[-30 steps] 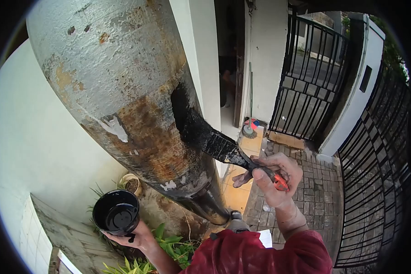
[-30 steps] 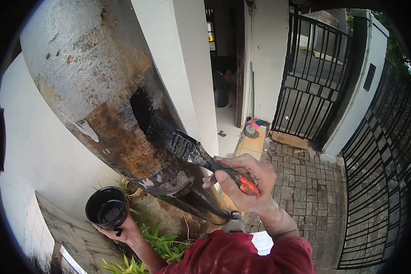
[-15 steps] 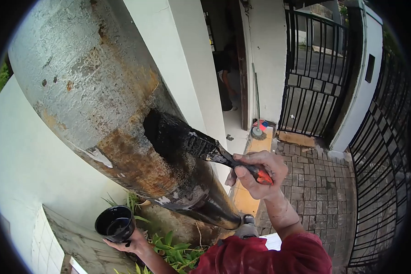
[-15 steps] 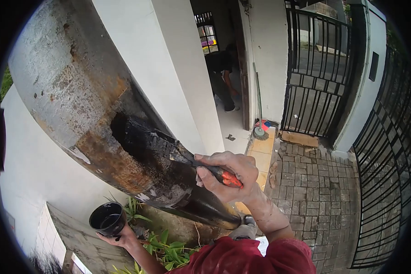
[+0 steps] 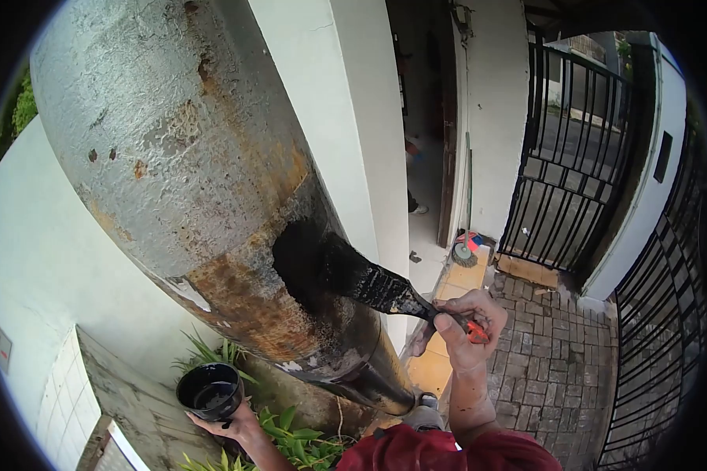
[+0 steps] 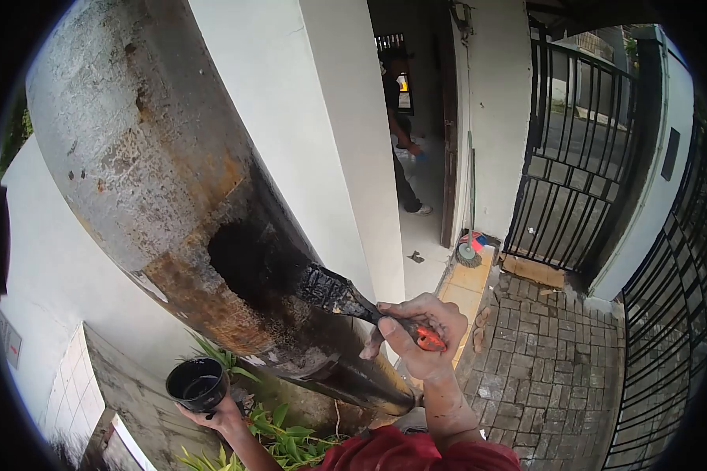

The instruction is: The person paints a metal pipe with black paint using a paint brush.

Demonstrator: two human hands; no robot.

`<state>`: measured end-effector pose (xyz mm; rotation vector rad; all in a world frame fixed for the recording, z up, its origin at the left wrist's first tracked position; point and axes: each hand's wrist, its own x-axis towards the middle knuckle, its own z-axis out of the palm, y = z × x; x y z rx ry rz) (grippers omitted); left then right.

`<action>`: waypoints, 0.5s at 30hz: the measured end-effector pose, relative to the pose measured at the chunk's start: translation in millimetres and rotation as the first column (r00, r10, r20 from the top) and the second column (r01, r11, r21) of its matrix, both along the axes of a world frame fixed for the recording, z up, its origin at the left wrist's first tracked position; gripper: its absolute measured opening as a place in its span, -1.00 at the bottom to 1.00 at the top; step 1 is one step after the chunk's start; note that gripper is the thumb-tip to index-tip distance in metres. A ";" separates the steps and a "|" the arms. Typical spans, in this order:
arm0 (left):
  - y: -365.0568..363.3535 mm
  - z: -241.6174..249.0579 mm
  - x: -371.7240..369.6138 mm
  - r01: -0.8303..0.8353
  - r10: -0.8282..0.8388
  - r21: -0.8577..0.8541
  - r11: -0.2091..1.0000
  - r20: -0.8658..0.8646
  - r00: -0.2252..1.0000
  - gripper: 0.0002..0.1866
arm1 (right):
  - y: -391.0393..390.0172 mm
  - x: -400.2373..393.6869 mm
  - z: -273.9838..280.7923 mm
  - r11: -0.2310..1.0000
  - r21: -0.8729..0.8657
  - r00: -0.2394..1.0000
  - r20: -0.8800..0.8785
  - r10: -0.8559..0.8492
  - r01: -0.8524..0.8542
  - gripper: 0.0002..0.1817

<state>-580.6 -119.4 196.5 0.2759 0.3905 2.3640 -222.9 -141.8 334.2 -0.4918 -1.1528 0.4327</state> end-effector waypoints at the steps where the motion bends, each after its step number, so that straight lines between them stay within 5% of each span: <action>1: -1.4 -3.1 -1.3 0.033 -0.033 0.008 0.999 0.014 0.999 -0.32 | -3.6 5.9 -2.3 0.990 -0.111 0.988 -0.133 0.076 -0.091 -0.67; 9: 11.0 15.5 -26.6 0.016 -0.014 -0.043 0.999 0.064 0.998 -0.37 | 26.9 1.0 45.7 0.991 0.074 0.975 -0.185 0.124 -0.112 -0.77; 11: 19.8 28.5 -24.0 -0.182 0.175 -0.057 0.982 -0.114 0.978 -0.31 | 28.3 -0.1 40.6 0.995 0.074 0.972 -0.224 0.076 -0.060 -0.77; 15: 14.7 71.8 -21.5 -0.078 0.073 0.071 0.994 0.074 0.995 -0.42 | 25.5 -10.1 32.7 0.992 0.125 0.968 -0.252 0.014 0.018 -0.76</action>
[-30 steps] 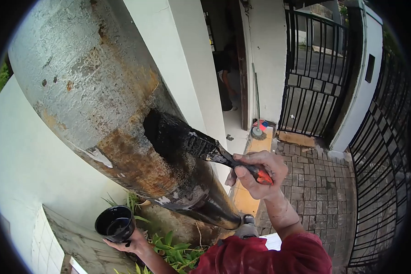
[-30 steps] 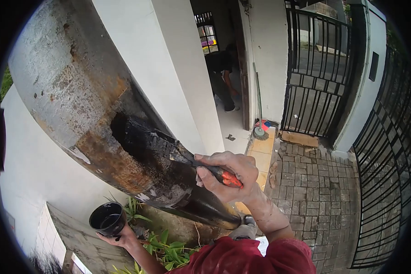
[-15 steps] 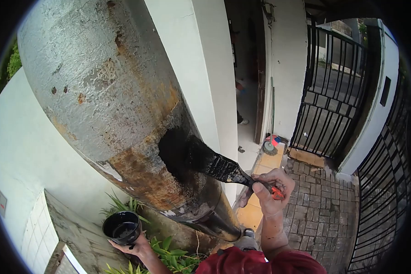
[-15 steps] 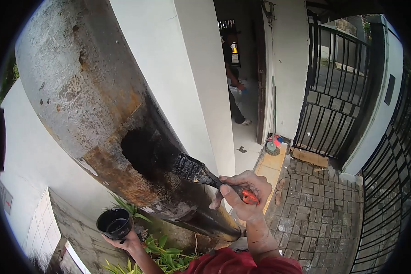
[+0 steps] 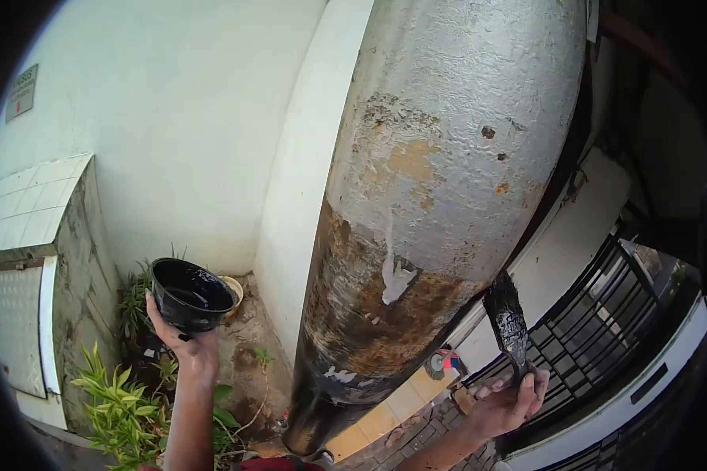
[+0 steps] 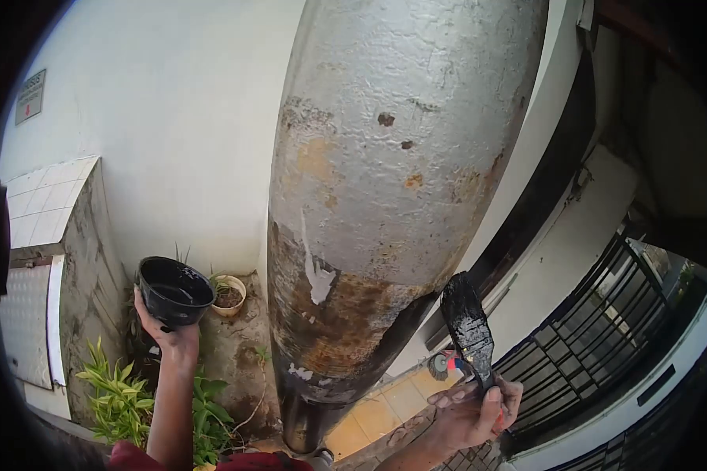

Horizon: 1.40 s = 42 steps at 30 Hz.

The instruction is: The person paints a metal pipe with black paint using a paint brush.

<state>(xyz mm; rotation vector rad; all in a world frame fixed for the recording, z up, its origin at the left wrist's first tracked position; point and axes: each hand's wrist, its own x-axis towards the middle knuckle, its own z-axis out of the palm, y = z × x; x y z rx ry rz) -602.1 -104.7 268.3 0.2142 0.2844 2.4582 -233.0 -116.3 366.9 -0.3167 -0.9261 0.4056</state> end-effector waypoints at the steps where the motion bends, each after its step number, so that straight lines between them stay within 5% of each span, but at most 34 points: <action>1: -6.6 20.9 9.5 0.031 -0.030 -0.007 0.999 0.096 0.995 -0.43 | -0.9 4.3 -3.3 0.999 0.037 0.999 0.023 -0.026 0.025 -0.72; 2: -12.7 31.9 14.9 0.061 -0.061 0.004 0.998 0.099 0.993 -0.43 | -2.8 1.7 0.8 0.995 0.104 0.996 -0.083 0.012 -0.004 -0.71; 5: -14.4 -16.5 6.7 -0.172 0.172 0.015 0.985 -0.138 0.975 -0.38 | -8.2 17.8 -2.5 0.959 0.189 0.976 0.100 0.194 -0.210 -0.77; 6: -16.4 -35.1 -2.5 -0.165 0.182 0.096 0.982 -0.210 0.961 -0.38 | -15.6 1.3 3.5 0.997 0.010 0.997 0.029 0.073 -0.073 -0.79; 8: -25.0 -32.3 -4.8 -0.149 0.156 -0.114 0.982 0.057 0.986 -0.35 | 3.9 23.9 -49.6 0.958 -0.010 0.927 0.252 -0.276 0.288 -0.74; 9: -34.6 -37.8 -0.7 -0.091 0.109 -0.156 0.984 0.109 0.988 -0.33 | -4.4 22.0 -57.3 0.986 -0.111 0.988 0.106 -0.115 0.126 -0.74; 10: -39.4 -40.4 -4.5 -0.024 0.050 -0.180 0.983 0.139 0.989 -0.31 | -12.6 20.4 -56.2 0.981 -0.101 0.986 0.033 -0.162 0.165 -0.74; 12: -42.9 -71.8 -17.5 -0.032 0.054 -0.192 0.981 0.109 0.993 -0.31 | -21.9 30.5 -29.0 0.986 -0.085 0.986 -0.101 0.135 -0.143 -0.70; 13: -47.7 -33.7 8.6 -0.040 0.084 -0.321 0.946 0.126 0.989 -0.31 | -29.1 22.5 -7.3 0.971 -0.056 0.968 -0.106 0.226 -0.233 -0.73; 14: -56.0 -50.2 15.1 -0.040 0.072 -0.320 0.947 0.089 0.993 -0.31 | -30.7 13.9 12.6 0.947 -0.024 0.943 -0.098 0.317 -0.321 -0.75; 15: -64.2 -86.3 12.9 0.083 -0.018 0.087 0.993 -0.575 0.818 -0.31 | -24.1 8.6 21.3 0.949 -0.017 0.942 -0.122 0.312 -0.316 -0.75; 16: -59.3 -120.7 -10.9 0.087 -0.024 0.077 0.993 -0.594 0.804 -0.31 | -19.2 2.3 27.2 0.958 -0.005 0.956 -0.076 0.284 -0.285 -0.80; 18: -49.8 -147.5 -46.7 0.002 -0.021 -0.213 0.977 -0.085 0.996 -0.31 | -20.3 1.1 22.2 0.966 0.011 0.965 -0.043 0.258 -0.258 -0.84; 21: -54.1 -107.7 -9.3 -0.002 -0.001 -0.248 0.969 -0.012 1.000 -0.30 | -26.6 13.5 -2.6 0.977 -0.089 0.978 0.062 0.200 -0.195 -0.86; 23: -58.1 -85.4 9.9 -0.007 0.029 -0.289 0.957 0.071 0.997 -0.29 | -25.8 14.6 6.7 0.963 -0.040 0.960 -0.096 0.261 -0.266 -0.86; 24: -57.0 -94.2 1.0 -0.024 0.040 -0.294 0.956 0.048 0.998 -0.29 | -23.5 16.6 11.9 0.947 0.010 0.918 -0.242 0.313 -0.320 -0.85; 25: -52.9 -114.8 -13.7 -0.022 0.008 -0.229 0.973 -0.063 0.998 -0.29 | -16.9 18.1 15.0 0.927 0.051 0.908 -0.188 0.375 -0.372 -0.84; 26: -51.1 -114.3 -16.8 -0.011 -0.019 -0.164 0.986 -0.176 0.984 -0.29 | -16.4 11.2 27.4 0.930 -0.058 0.911 -0.229 0.342 -0.364 -0.85; 28: -46.5 -111.8 -22.4 -0.020 -0.011 -0.176 0.984 -0.174 0.985 -0.29 | 0.8 2.5 16.9 0.910 -0.048 0.908 -0.105 0.406 -0.413 -0.85; 34: -31.7 -99.9 -10.8 -0.082 0.044 -0.183 0.980 -0.202 0.978 -0.26 | -9.5 34.5 10.7 0.880 -0.075 0.869 -0.217 0.446 -0.470 -0.89; 38: -25.1 -114.8 -8.7 -0.063 0.027 -0.141 0.988 -0.244 0.969 -0.28 | 16.8 30.0 26.0 0.871 -0.144 0.878 0.028 0.478 -0.469 -0.91; 40: -19.3 -117.9 -7.6 -0.167 0.124 -0.188 0.968 -0.222 0.967 -0.30 | 7.6 44.8 22.4 0.808 -0.286 0.853 -0.082 0.516 -0.516 -0.89; 42: -14.7 -119.3 -4.9 -0.088 0.055 -0.145 0.986 -0.212 0.976 -0.30 | 15.1 55.7 15.7 0.824 -0.123 0.831 -0.159 0.534 -0.553 -0.86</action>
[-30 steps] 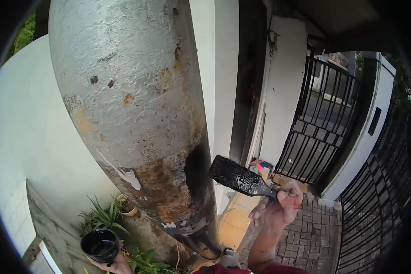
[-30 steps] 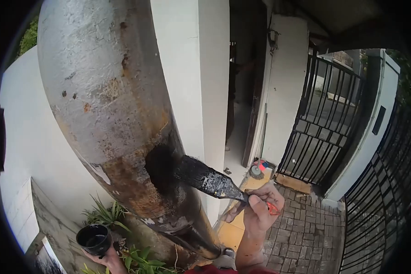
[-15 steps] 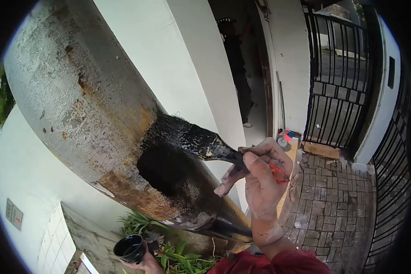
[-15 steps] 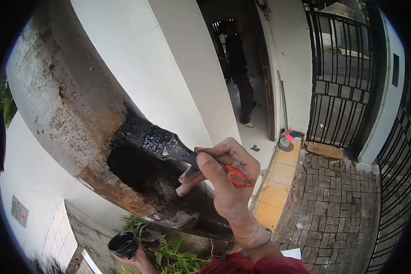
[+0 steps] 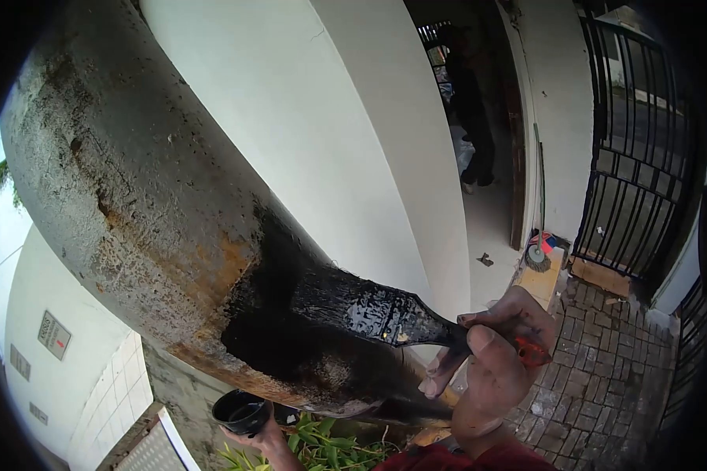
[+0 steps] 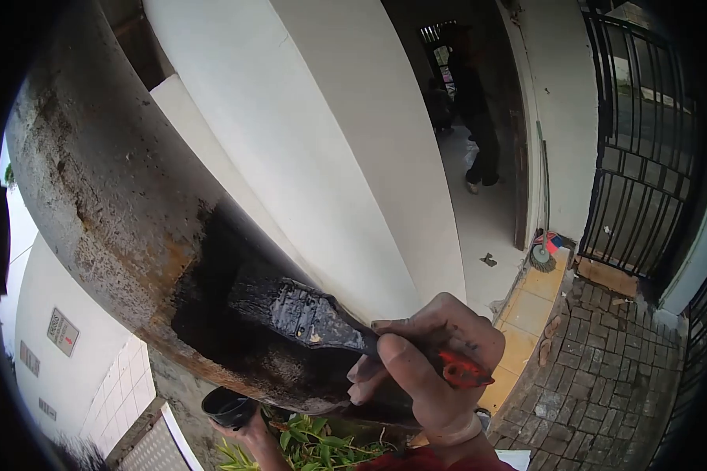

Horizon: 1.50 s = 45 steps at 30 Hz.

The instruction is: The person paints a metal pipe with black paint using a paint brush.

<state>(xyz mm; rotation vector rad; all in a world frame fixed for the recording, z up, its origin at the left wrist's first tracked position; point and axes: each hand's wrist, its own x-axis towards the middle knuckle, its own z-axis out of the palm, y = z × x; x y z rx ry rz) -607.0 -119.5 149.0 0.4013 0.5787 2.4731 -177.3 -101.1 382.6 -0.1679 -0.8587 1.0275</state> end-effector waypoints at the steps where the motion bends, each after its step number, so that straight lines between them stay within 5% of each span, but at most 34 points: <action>1: 3.2 3.1 8.2 -0.034 0.030 -0.024 0.999 -0.140 0.990 -0.29 | 0.8 -1.3 7.6 1.000 -0.013 0.999 0.036 0.007 -0.006 -0.87; 4: 9.2 19.3 24.4 -0.093 0.094 -0.037 0.995 0.006 0.996 -0.28 | 8.3 -8.7 16.1 0.996 0.042 0.947 0.313 0.066 -0.083 -0.88; 5: 16.6 -2.9 12.4 -0.337 0.295 -0.048 0.940 -0.379 0.877 -0.27 | 7.7 -2.4 12.9 0.994 0.110 0.914 0.406 -0.018 -0.029 -0.85; 6: 16.3 -24.5 1.0 -0.347 0.309 -0.040 0.937 -0.368 0.877 -0.27 | 9.4 11.1 10.7 0.977 0.205 0.853 0.499 -0.155 0.057 -0.85; 8: 15.0 -1.4 27.9 -0.642 0.334 -0.132 0.755 -0.766 0.550 -0.28 | 9.7 4.9 9.4 0.998 0.005 0.998 0.008 0.065 -0.065 -0.87; 9: 15.1 0.9 30.0 -0.645 0.341 -0.131 0.753 -0.761 0.552 -0.28 | 13.6 7.1 17.9 0.993 -0.029 0.992 -0.055 0.110 -0.112 -0.86; 10: 15.2 3.4 28.6 -0.455 0.311 -0.169 0.874 -0.525 0.792 -0.28 | 15.6 6.1 20.3 0.993 -0.023 0.992 -0.051 0.113 -0.115 -0.86; 11: 15.6 5.4 28.3 -0.244 0.207 -0.134 0.960 -0.246 0.947 -0.29 | 17.4 5.4 22.0 0.995 0.092 0.972 0.234 0.003 -0.025 -0.84; 12: 16.0 7.1 30.3 -0.245 0.208 -0.129 0.961 -0.246 0.947 -0.29 | 18.3 4.8 23.4 0.974 0.226 0.866 0.481 -0.139 0.031 -0.81; 13: 17.6 8.3 34.2 -0.250 0.212 -0.115 0.961 -0.269 0.939 -0.29 | 16.9 9.5 21.9 0.928 0.363 0.805 0.525 -0.276 0.081 -0.80; 14: 18.7 9.9 37.0 -0.254 0.216 -0.102 0.962 -0.288 0.933 -0.29 | 16.2 7.6 21.3 0.926 0.368 0.804 0.524 -0.281 0.083 -0.80; 15: 17.6 13.4 36.7 -0.251 0.214 -0.102 0.963 -0.285 0.934 -0.29 | 15.2 4.8 19.4 0.979 0.203 0.946 0.309 -0.092 0.029 -0.83; 16: 15.8 19.4 36.1 -0.109 0.105 -0.057 0.992 -0.058 0.993 -0.28 | 13.7 1.5 15.7 0.996 0.051 0.997 0.040 0.071 -0.073 -0.86; 17: 13.7 22.7 35.1 0.024 -0.026 0.018 1.000 0.164 0.986 -0.28 | 15.3 0.7 6.9 0.978 -0.153 0.986 0.063 0.156 -0.145 -0.91; 18: 12.3 22.8 35.2 0.031 -0.033 0.018 0.999 0.165 0.986 -0.28 | 11.6 -2.1 8.3 0.978 -0.153 0.987 0.064 0.149 -0.138 -0.91; 20: 14.1 23.3 32.5 -0.012 0.020 -0.053 0.999 0.146 0.989 -0.27 | -0.5 -9.9 17.4 0.955 0.269 0.872 0.431 -0.233 0.122 -0.88; 21: 14.0 20.2 26.6 -0.002 0.010 -0.052 0.999 0.147 0.989 -0.27 | -22.2 -11.5 7.8 0.975 0.019 0.846 0.493 -0.203 0.222 -0.66; 22: 12.6 14.0 18.5 0.009 -0.002 -0.046 0.999 0.142 0.990 -0.27 | -21.6 -12.3 5.8 0.973 0.019 0.842 0.496 -0.210 0.232 -0.66; 24: 12.2 9.4 13.9 0.031 -0.025 -0.039 0.999 0.143 0.989 -0.26 | -9.3 -15.6 -4.9 0.932 0.334 0.893 0.362 -0.266 0.142 -0.87; 25: 11.2 12.1 15.1 0.026 -0.018 -0.049 0.998 0.161 0.987 -0.29 | -6.4 -16.3 -17.8 0.928 0.294 0.854 0.397 -0.336 0.228 -0.86; 26: 8.9 14.6 14.3 0.021 -0.011 -0.059 0.998 0.177 0.984 -0.32 | -10.7 -27.1 -3.8 0.990 0.056 0.974 0.182 -0.137 0.129 -0.85; 28: 2.2 15.7 10.2 0.021 -0.007 -0.081 0.997 0.160 0.987 -0.33 | 9.3 -24.9 -2.6 0.964 0.088 0.959 0.114 -0.259 0.250 -0.83; 32: -9.1 11.0 0.8 0.048 -0.031 -0.076 0.996 0.202 0.979 -0.33 | -35.3 -53.8 -18.5 0.966 0.116 0.950 0.188 -0.250 0.231 -0.84; 34: -11.3 10.2 -1.8 0.053 -0.032 -0.090 0.995 0.214 0.976 -0.34 | -44.4 -43.4 -24.5 0.891 0.449 0.849 0.442 -0.288 0.068 -0.85; 35: -11.9 8.1 -4.3 0.080 -0.062 -0.065 0.995 0.241 0.969 -0.34 | -45.5 -47.1 -23.1 0.889 0.451 0.844 0.445 -0.299 0.078 -0.85; 37: -12.7 -4.0 -16.3 0.128 -0.121 -0.018 0.992 0.219 0.968 -0.34 | -41.6 -57.7 -15.7 0.780 0.462 0.739 0.323 -0.591 0.422 -0.84; 38: -13.1 -6.2 -20.7 0.136 -0.127 -0.025 0.990 0.222 0.967 -0.34 | -29.5 -60.4 -12.4 0.878 0.272 0.877 0.173 -0.448 0.395 -0.84; 41: -17.5 -13.4 -25.3 0.078 -0.064 -0.056 0.995 0.214 0.975 -0.32 | -18.2 -58.8 -10.7 0.831 0.172 0.815 0.170 -0.554 0.529 -0.83; 43: -20.8 -22.4 -35.3 0.153 -0.143 -0.028 0.988 0.223 0.964 -0.32 | -30.3 -76.1 -18.7 0.802 0.346 0.794 0.209 -0.571 0.486 -0.83; 44: -20.3 -20.3 -34.8 0.214 -0.209 0.003 0.977 0.225 0.952 -0.32 | -38.5 -90.5 -21.3 0.790 0.418 0.852 0.067 -0.519 0.448 -0.83; 45: -22.3 -20.2 -33.1 0.228 -0.225 0.017 0.974 0.247 0.943 -0.31 | -48.4 -80.4 -22.3 0.743 0.533 0.757 0.260 -0.599 0.404 -0.83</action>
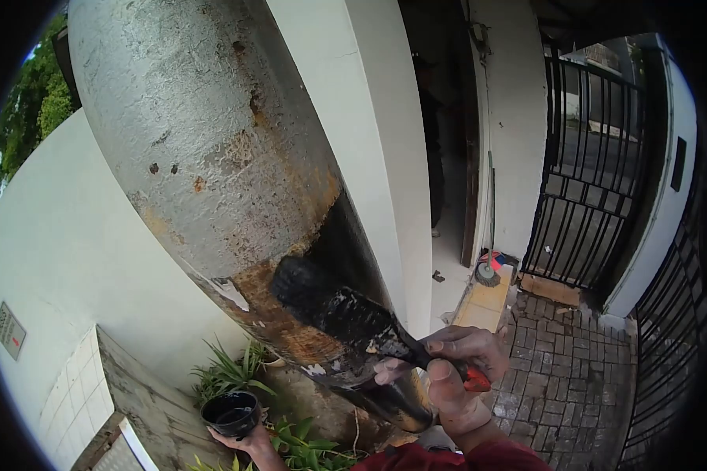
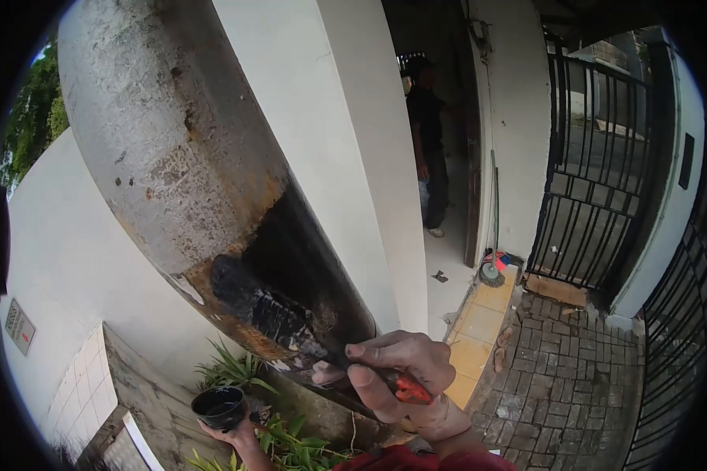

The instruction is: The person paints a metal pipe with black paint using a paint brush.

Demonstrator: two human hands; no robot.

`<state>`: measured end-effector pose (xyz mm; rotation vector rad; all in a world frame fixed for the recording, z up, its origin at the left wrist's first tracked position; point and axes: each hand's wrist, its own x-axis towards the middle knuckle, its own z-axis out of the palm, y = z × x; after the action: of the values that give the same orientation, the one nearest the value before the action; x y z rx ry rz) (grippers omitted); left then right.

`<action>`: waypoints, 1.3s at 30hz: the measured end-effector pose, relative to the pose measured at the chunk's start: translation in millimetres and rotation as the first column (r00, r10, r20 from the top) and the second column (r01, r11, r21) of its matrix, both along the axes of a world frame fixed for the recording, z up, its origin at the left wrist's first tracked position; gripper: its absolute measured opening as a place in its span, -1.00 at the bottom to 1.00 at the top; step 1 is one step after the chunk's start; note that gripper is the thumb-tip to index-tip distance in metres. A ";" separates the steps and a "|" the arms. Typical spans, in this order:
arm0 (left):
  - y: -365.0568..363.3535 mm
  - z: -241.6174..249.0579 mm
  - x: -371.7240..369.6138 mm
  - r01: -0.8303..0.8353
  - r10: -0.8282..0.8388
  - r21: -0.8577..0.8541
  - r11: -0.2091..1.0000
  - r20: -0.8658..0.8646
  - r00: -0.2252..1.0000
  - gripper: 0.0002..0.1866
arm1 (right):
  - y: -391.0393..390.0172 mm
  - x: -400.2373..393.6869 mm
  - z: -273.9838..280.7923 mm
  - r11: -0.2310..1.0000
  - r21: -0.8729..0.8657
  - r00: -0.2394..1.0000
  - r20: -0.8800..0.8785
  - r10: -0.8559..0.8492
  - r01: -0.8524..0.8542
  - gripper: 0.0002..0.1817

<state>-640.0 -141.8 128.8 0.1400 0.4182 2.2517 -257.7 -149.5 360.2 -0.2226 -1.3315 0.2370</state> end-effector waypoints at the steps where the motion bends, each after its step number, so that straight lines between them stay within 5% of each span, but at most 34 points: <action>1: -0.9 -0.3 1.3 0.003 -0.003 -0.003 1.000 0.003 1.000 -0.31 | -10.7 10.1 1.8 0.996 0.021 0.965 0.244 -0.093 0.091 -0.82; 3: -4.9 -2.0 0.3 -0.025 0.025 -0.038 0.999 -0.001 1.000 -0.31 | -10.5 -4.2 14.5 0.987 -0.026 0.983 0.103 -0.155 0.158 -0.84; 5: -11.1 -10.1 -4.1 -0.067 0.065 -0.072 0.995 -0.038 0.997 -0.31 | 16.6 -2.9 6.8 0.988 -0.140 0.959 -0.282 0.028 -0.070 -0.87; 8: -18.3 -12.9 -3.1 -0.073 0.069 -0.096 0.993 -0.044 0.997 -0.31 | 11.3 -9.9 3.7 0.984 -0.167 0.955 -0.298 0.009 -0.061 -0.90; 10: -21.8 -1.1 5.3 -0.026 0.031 -0.072 0.997 0.068 0.997 -0.30 | -20.9 -27.9 -5.4 0.982 -0.173 0.996 -0.027 -0.084 0.078 -0.82; 11: -22.5 -1.8 6.1 -0.023 0.028 -0.071 0.997 0.066 0.997 -0.30 | -23.3 -26.1 -11.9 0.999 -0.050 0.998 0.060 -0.004 0.007 -0.76; 13: -25.1 -5.5 2.9 -0.025 0.034 -0.105 0.994 0.084 0.996 -0.30 | -34.9 -4.4 2.6 0.995 0.036 0.871 0.480 -0.103 0.098 -0.76; 14: -26.7 -7.1 0.2 -0.029 0.038 -0.105 0.994 0.082 0.996 -0.30 | -34.3 -18.3 5.3 0.975 -0.009 0.940 0.271 -0.210 0.220 -0.78; 16: -29.8 -12.4 -2.2 -0.077 0.083 -0.109 0.991 0.055 0.995 -0.28 | 9.0 -16.8 -14.9 0.982 -0.148 0.979 -0.149 -0.136 0.114 -0.87; 19: -39.7 -13.9 1.2 -0.160 0.161 -0.135 0.978 0.002 0.987 -0.27 | 17.4 -14.5 -9.2 0.938 -0.239 0.929 -0.214 -0.304 0.252 -0.82; 23: -45.1 -39.8 -16.6 -0.050 0.053 -0.056 0.997 0.059 0.997 -0.29 | -20.2 -37.8 -14.5 0.995 0.033 0.989 0.107 -0.099 0.096 -0.82; 25: -43.7 -53.6 -27.2 -0.098 0.097 -0.083 0.992 -0.020 0.995 -0.29 | -23.0 -28.1 -0.1 0.986 0.140 0.899 0.415 -0.139 0.088 -0.79; 27: -45.4 -39.3 -21.0 -0.123 0.128 -0.110 0.986 0.031 0.991 -0.29 | 8.1 -40.6 -29.8 0.966 0.045 0.967 -0.018 -0.253 0.253 -0.81; 28: -50.0 -32.6 -19.3 -0.125 0.129 -0.122 0.985 0.026 0.991 -0.29 | 10.2 -34.1 -26.5 0.965 -0.066 0.962 -0.087 -0.260 0.255 -0.84; 31: -53.0 -20.0 -7.8 -0.178 0.180 -0.123 0.976 0.003 0.984 -0.30 | 9.9 -21.2 -19.9 0.978 -0.151 0.957 -0.230 -0.179 0.146 -0.84; 34: -57.9 -20.2 -9.0 -0.255 0.238 -0.164 0.953 -0.115 0.964 -0.30 | -7.4 -37.7 -19.9 0.992 -0.123 0.985 -0.167 -0.034 0.013 -0.82; 37: -51.9 -40.1 -22.5 -0.222 0.204 -0.096 0.970 -0.167 0.965 -0.30 | -15.6 -43.8 -32.3 0.913 -0.208 0.933 -0.010 -0.360 0.350 -0.73; 39: -52.3 -53.5 -29.0 -0.434 0.383 -0.127 0.892 -0.301 0.873 -0.30 | -25.2 -40.1 -44.7 0.937 -0.345 0.944 -0.288 -0.160 0.054 -0.75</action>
<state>-669.0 -194.1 75.3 0.2808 0.8803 2.6023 -297.8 -174.7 315.6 -0.5228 -0.9543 0.3885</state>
